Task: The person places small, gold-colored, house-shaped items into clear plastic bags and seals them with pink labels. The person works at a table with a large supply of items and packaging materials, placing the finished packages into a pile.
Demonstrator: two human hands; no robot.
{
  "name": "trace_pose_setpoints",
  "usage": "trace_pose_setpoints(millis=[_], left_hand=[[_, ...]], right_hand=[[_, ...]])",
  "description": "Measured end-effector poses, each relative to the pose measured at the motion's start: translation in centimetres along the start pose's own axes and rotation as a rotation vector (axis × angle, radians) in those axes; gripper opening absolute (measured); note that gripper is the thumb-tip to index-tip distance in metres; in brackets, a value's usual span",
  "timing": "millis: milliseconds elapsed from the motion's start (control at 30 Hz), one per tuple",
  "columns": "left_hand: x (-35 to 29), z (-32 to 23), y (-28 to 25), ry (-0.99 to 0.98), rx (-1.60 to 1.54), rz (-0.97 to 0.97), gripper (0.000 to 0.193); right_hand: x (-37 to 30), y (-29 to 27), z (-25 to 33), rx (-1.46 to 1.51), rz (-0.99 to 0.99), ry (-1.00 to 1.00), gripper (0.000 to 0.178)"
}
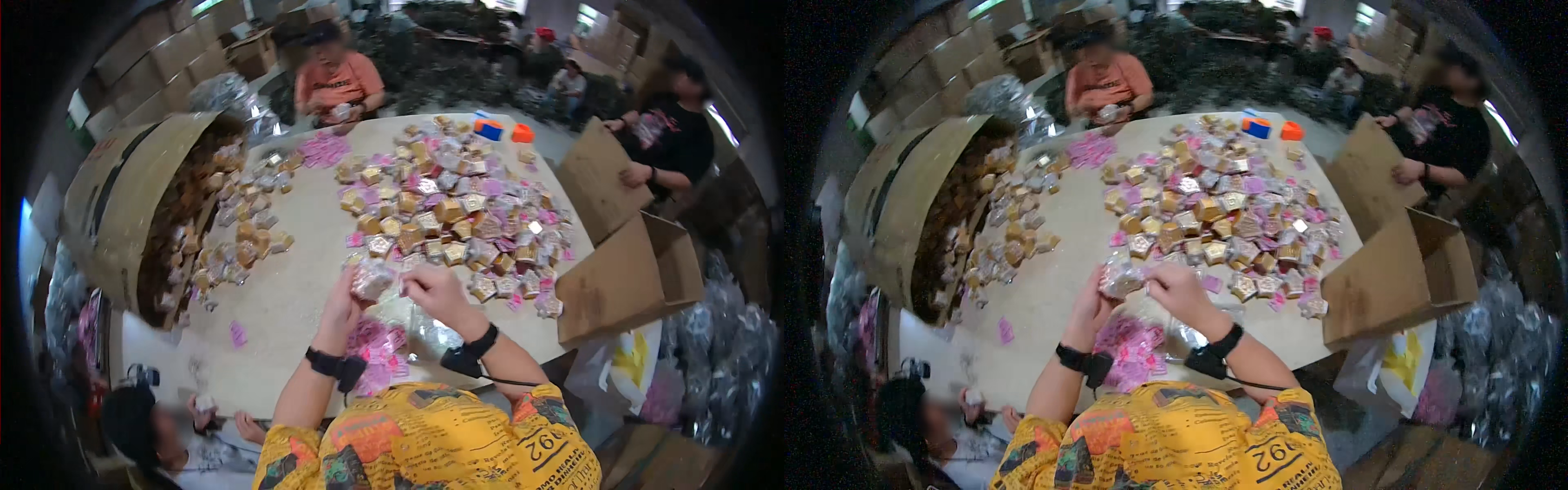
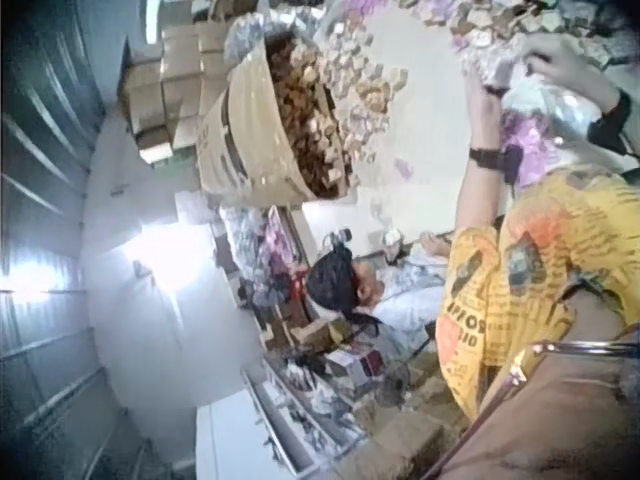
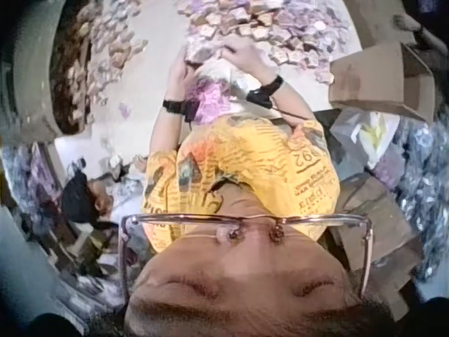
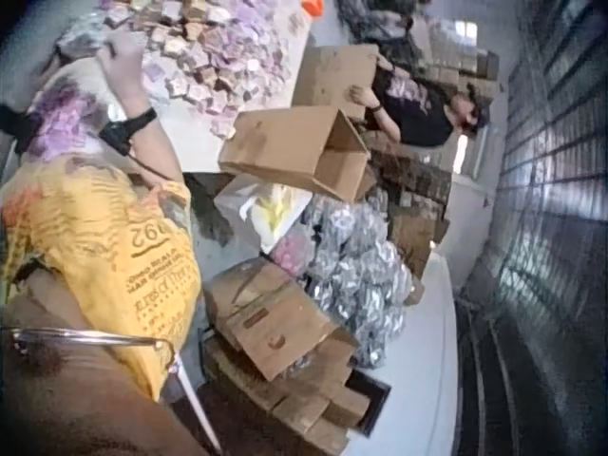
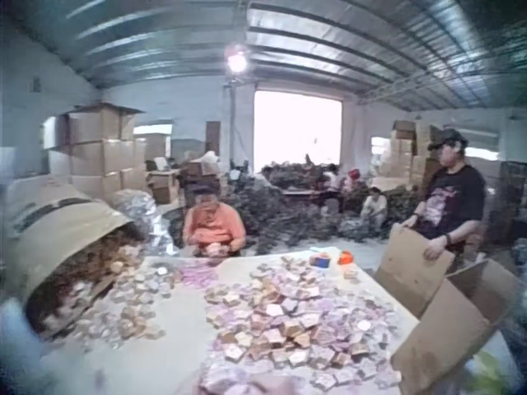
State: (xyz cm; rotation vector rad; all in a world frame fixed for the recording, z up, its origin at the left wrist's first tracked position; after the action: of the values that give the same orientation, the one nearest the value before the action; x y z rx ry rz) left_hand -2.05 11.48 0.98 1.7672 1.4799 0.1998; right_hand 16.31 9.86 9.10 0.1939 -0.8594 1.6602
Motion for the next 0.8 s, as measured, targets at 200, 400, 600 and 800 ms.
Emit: trace_pose_setpoints(millis=[200, 400, 600, 800], left_hand=[[-0.9, 0.7, 1.2, -0.056, -0.092, 0.058, 0.035], [-1.5, 1.0, 0.7, -0.099, -0.060, 0.052, 0.034], [-1.5, 1.2, 0.6, -0.073, -0.061, 0.043, 0.034], [-1.4, 1.3, 0.5, -0.047, -0.085, 0.059, 0.035]], right_hand=[[0.0, -0.8, 1.7, -0.122, 0.082, -0.090, 0.008], [0.1, -0.1, 2.3, -0.226, 0.166, -0.255, 0.008], [0.0, 0.3, 2.6, -0.278, 0.201, -0.282, 0.008], [-0.1, 0.4, 2.9, -0.291, 0.207, -0.276, 0.007]])
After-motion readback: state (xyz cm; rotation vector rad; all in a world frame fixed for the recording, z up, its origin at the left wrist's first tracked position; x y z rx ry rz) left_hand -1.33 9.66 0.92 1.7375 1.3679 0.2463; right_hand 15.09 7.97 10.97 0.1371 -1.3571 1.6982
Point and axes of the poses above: each hand's wrist, its own x-axis towards the middle knuckle, its own y-axis out of the palm, z = x × y, the point moved 3 cm from there along x, towards the middle knuckle, and after that the axes turned 6 degrees about -y, right-handed, at the moved point
